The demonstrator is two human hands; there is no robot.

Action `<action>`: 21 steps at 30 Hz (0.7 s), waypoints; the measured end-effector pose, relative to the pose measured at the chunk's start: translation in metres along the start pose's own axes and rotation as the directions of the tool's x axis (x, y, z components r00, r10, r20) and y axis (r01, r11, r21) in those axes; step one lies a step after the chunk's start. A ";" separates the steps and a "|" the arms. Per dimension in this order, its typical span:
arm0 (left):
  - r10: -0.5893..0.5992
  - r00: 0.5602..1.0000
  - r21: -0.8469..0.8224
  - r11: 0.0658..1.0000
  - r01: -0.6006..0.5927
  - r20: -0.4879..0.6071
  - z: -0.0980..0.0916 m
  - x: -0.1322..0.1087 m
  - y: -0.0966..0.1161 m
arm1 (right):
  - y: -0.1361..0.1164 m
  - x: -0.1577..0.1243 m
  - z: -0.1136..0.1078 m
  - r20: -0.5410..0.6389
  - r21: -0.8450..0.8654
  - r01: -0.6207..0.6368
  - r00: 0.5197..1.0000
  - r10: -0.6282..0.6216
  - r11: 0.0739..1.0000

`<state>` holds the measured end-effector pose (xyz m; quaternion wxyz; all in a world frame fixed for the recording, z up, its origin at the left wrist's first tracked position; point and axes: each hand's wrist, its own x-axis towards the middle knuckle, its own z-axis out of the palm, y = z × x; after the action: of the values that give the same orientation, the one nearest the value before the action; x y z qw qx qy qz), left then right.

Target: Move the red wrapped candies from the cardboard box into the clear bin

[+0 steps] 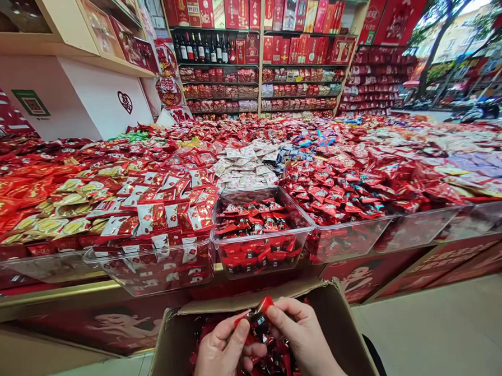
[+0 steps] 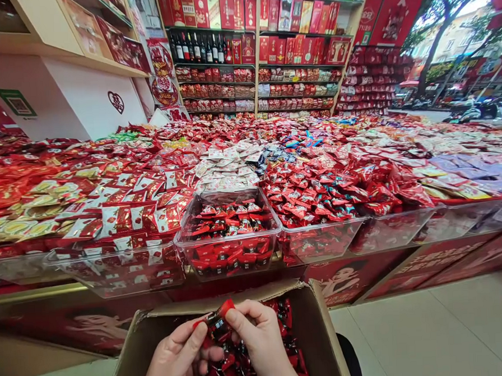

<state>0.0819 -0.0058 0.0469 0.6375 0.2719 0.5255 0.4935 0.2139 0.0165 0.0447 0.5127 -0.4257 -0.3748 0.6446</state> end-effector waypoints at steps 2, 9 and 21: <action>0.113 0.994 0.149 0.983 -0.112 -0.003 -0.005 0.000 0.001 | 0.001 0.000 -0.002 0.028 0.019 0.012 1.000 -0.012 1.000; 0.591 0.748 0.526 0.550 -0.648 0.303 -0.008 -0.011 0.007 | -0.014 -0.003 0.002 0.139 0.287 -0.189 0.978 0.154 0.939; 0.094 0.992 -0.069 0.993 -0.100 -0.082 0.002 -0.008 0.000 | -0.011 -0.002 0.001 0.063 0.018 -0.058 0.996 0.056 0.998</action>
<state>0.0842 -0.0127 0.0509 0.6010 0.2543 0.5179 0.5531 0.2172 0.0168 0.0558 0.4862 -0.4108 -0.3720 0.6756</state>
